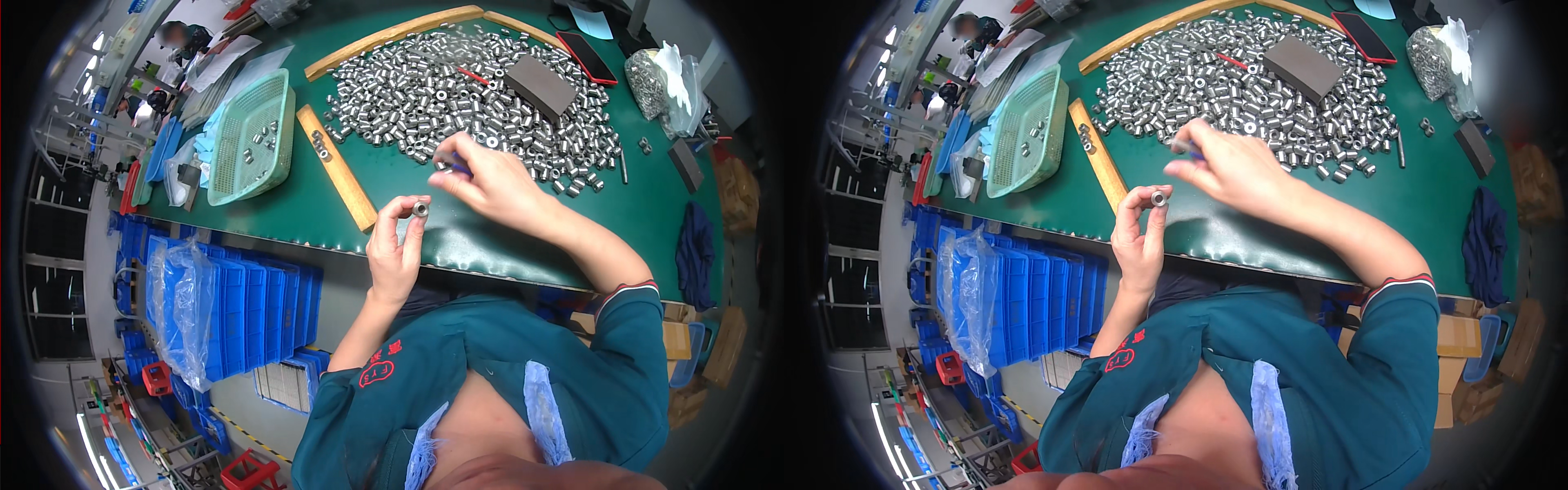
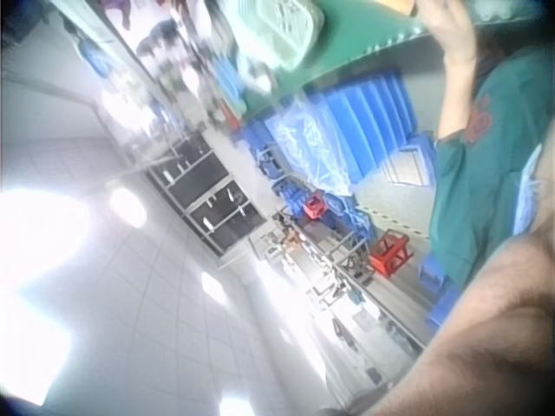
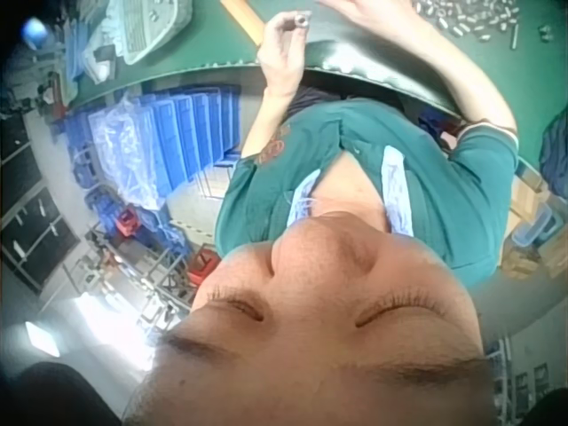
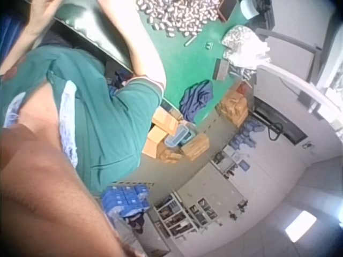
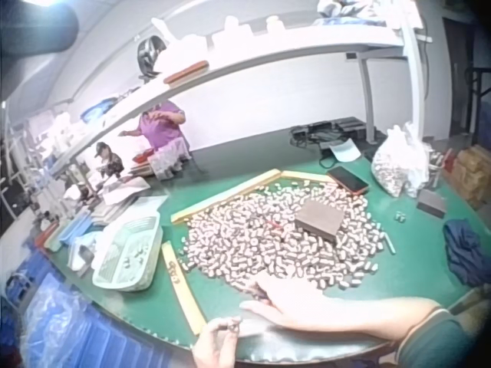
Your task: The person deburrs metal cylindrical parts by scraping them with a small handheld blade, rubbing a sanding block, and placing completed parts onto a wooden fixture.
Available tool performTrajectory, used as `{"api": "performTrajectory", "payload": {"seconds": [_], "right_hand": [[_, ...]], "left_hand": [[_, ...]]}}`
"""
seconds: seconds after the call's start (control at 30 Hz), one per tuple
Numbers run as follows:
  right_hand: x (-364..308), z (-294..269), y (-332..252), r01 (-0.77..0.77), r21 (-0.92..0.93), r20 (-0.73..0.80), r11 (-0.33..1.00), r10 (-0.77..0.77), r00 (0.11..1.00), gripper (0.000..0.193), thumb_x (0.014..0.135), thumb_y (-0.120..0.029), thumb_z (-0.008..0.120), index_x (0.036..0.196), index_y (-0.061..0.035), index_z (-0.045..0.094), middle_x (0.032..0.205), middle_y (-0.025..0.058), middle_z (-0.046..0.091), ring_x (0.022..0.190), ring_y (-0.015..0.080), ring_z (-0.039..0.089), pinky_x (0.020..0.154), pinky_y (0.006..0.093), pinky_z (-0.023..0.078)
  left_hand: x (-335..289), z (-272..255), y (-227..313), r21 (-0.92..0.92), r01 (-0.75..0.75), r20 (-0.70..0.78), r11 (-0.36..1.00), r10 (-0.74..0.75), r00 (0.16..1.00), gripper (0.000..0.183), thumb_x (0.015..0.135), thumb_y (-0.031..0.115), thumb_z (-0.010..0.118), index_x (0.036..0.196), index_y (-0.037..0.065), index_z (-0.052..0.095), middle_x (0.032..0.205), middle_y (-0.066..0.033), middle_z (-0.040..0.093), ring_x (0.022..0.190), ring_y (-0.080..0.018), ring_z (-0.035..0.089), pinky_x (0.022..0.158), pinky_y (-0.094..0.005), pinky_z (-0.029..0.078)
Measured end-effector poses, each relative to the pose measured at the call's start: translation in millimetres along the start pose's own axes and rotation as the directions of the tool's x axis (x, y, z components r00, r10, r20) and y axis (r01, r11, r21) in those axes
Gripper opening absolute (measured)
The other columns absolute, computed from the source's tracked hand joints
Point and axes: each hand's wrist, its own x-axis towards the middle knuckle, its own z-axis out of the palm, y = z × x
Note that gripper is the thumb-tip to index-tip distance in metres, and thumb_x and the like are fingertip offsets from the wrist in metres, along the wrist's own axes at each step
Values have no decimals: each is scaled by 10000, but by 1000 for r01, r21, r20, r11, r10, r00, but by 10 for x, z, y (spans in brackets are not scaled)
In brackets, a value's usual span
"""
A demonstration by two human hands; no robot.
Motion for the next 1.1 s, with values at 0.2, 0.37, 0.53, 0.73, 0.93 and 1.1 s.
{"api": "performTrajectory", "payload": {"seconds": [0.2,0.37,0.53,0.73,0.93,1.1], "right_hand": [[-100,179,181,76,-330,236,941,4,972,232,885,-238,548,956,-18,562,883,155,536,757,328,598,633,423,498],[-139,275,327,234,-523,259,819,-109,960,301,792,-280,648,969,-40,608,884,111,544,820,259,576,676,380,500],[10,0,129,171,-465,123,869,-127,984,425,722,-287,716,1063,-63,596,973,109,555,947,282,553,784,379,482],[202,-916,713,-205,-856,-285,474,-102,953,697,733,-513,668,1292,-141,484,1292,234,448,1150,356,490,994,555,312],[151,-1152,862,-405,-709,-171,577,417,893,733,745,-544,639,1340,-163,445,1214,172,546,1120,330,534,1000,588,278],[134,-1097,778,-365,-750,-202,552,334,921,657,764,-466,652,1333,-205,455,1169,149,578,1077,302,566,1010,563,285]], "left_hand": [[38,-24,-9,-83,16,-27,996,-19,999,188,854,-4,597,1031,6,538,998,-117,659,859,-171,618,777,-288,481],[73,-44,-2,66,-67,-4,996,67,998,220,833,-21,604,1042,11,543,996,-115,661,880,-186,614,789,-300,476],[84,-56,-53,63,-48,18,997,47,999,219,836,-15,597,1047,6,543,1009,-113,657,883,-183,614,787,-298,476],[83,-90,-24,-312,202,81,929,-186,979,216,874,9,571,1083,-4,519,1040,-114,637,933,-158,596,844,-287,459],[114,-94,33,-563,313,146,765,-282,948,233,883,42,571,1106,5,512,1041,-118,624,963,-171,595,849,-281,453],[130,-147,60,-619,373,215,691,-308,927,224,900,20,538,1116,-8,487,1063,-116,594,1007,-170,568,920,-296,445]]}}
